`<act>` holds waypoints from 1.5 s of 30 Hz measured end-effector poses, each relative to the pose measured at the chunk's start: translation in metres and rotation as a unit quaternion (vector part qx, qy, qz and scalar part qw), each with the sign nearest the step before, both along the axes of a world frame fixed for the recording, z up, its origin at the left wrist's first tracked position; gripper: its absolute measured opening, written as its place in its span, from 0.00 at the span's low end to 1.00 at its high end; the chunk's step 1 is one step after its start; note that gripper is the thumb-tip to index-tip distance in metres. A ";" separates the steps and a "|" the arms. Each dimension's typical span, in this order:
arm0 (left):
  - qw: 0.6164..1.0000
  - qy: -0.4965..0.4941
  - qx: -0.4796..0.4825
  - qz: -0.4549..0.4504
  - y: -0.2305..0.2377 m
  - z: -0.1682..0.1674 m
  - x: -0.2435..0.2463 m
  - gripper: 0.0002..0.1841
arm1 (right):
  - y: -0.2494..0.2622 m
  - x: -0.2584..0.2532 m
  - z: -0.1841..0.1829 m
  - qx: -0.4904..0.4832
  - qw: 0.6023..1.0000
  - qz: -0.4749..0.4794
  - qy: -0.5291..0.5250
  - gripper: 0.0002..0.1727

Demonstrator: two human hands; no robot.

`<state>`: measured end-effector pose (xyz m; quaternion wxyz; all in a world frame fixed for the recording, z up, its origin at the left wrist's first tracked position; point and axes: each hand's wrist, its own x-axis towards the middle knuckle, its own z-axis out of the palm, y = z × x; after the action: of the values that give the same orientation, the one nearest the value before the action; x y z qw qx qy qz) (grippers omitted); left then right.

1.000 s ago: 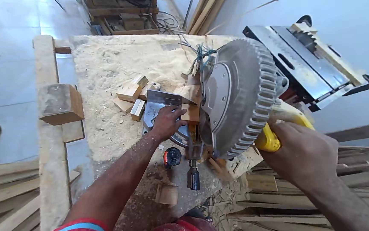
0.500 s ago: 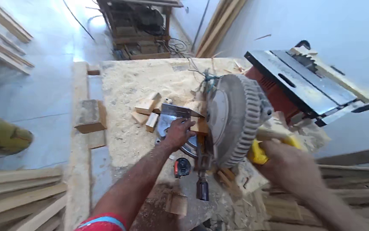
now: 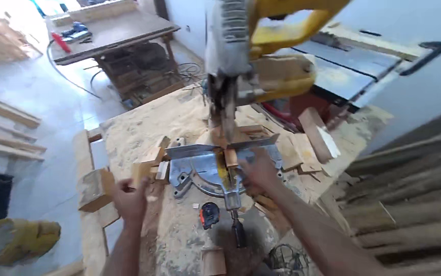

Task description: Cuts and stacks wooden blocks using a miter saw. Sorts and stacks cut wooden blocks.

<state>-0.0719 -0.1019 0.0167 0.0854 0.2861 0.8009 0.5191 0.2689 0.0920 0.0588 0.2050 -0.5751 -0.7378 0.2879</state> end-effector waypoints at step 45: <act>0.908 0.186 -0.117 -0.358 0.101 -0.045 0.085 0.30 | -0.030 0.034 0.050 0.299 0.944 0.127 -0.060 0.17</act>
<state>0.0127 -0.0014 -0.0279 0.1482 0.6330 0.7006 0.2941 0.3032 0.0616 0.1092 0.2843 -0.4052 -0.8679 0.0430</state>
